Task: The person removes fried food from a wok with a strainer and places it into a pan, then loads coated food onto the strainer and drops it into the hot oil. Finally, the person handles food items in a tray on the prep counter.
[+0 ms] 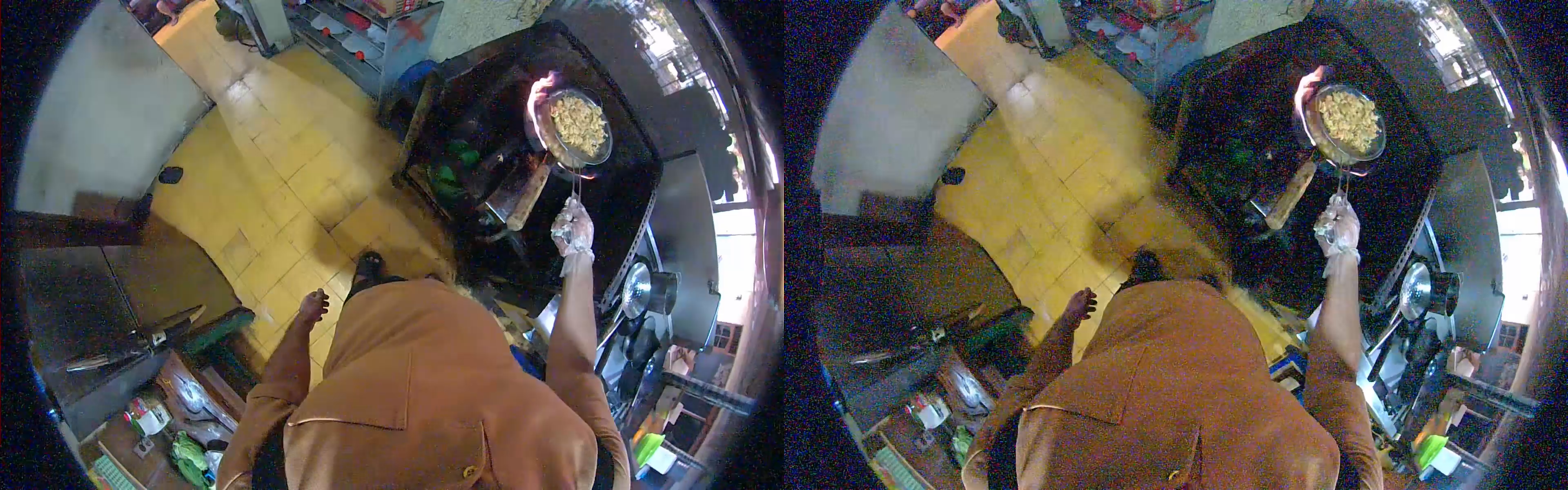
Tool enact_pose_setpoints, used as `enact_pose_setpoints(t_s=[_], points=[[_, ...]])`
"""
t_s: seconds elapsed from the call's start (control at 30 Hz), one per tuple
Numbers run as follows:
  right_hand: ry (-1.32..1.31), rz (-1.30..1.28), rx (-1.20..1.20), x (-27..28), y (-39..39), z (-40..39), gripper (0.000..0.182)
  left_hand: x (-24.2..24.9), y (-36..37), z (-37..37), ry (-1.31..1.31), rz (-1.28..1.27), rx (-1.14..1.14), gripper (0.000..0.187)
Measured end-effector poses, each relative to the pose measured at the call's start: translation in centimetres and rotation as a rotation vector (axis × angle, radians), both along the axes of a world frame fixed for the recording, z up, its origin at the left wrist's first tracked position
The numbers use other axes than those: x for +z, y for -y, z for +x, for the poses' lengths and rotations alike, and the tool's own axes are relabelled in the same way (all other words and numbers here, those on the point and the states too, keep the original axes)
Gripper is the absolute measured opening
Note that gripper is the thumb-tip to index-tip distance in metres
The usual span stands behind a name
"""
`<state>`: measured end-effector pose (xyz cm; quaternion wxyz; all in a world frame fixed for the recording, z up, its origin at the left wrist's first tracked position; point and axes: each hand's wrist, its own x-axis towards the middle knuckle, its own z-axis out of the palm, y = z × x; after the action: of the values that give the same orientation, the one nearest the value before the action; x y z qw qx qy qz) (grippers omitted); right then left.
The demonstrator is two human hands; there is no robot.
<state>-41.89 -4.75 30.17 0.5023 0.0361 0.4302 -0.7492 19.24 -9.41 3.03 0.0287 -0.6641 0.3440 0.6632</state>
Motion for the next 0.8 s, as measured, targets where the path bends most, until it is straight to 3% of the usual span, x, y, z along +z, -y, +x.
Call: enact_pose_setpoints(t_s=[0.1,0.2,0.27,0.3,0.37,0.4,0.47,0.5,0.57,0.6,0.67,0.7,0.73,0.8], points=[[-0.207,0.106,-0.043,1.0,1.0,0.9,0.009,0.0,0.0,0.8,-0.013,0.026,0.059,0.048],[-0.11,-0.008,0.055,1.3,0.1,-0.6,0.005,-1.0,-0.3,1.8,0.016,-0.011,0.047,0.045],[0.088,-0.134,0.075,2.0,-0.1,-0.1,0.006,-2.3,0.8,2.5,-0.079,0.093,0.072,0.044],[0.133,-0.092,-0.013,2.1,0.4,0.7,0.005,-1.9,1.0,2.3,-0.07,0.062,0.065,0.044],[0.085,-0.064,-0.025,1.2,0.9,2.0,0.008,-0.8,1.8,2.4,-0.07,0.016,0.038,0.043],[-0.177,0.112,-0.086,1.1,1.4,3.4,0.006,-0.4,2.4,2.4,-0.088,0.031,0.03,0.043],[-0.112,0.008,-0.022,1.2,1.3,3.7,0.008,1.0,3.6,1.4,-0.086,0.01,0.06,0.04],[-0.138,0.086,-0.073,1.6,1.4,3.8,0.005,1.0,4.7,0.2,-0.097,0.004,0.01,0.04],[-0.148,0.073,-0.064,2.3,0.8,4.1,0.005,1.4,6.3,-2.9,-0.186,-0.064,-0.069,0.038],[-0.16,0.073,-0.036,2.4,0.4,4.1,0.005,-0.6,6.9,-4.9,-0.298,-0.354,-0.248,0.034],[-0.15,0.036,-0.014,2.8,-0.2,3.9,0.006,7.2,7.9,-13.0,-0.43,-0.209,-0.158,0.022],[-0.186,0.026,-0.022,3.5,-0.2,4.1,0.007,10.5,8.6,-16.5,-0.754,-0.328,-0.382,0.02],[-0.223,0.014,-0.031,3.9,-0.4,4.2,0.009,12.4,8.3,-21.0,-0.734,-0.076,-0.173,0.021],[-0.215,-0.031,-0.012,3.5,-0.7,3.6,0.007,12.7,8.0,-28.7,-0.791,0.042,-0.18,0.026]])
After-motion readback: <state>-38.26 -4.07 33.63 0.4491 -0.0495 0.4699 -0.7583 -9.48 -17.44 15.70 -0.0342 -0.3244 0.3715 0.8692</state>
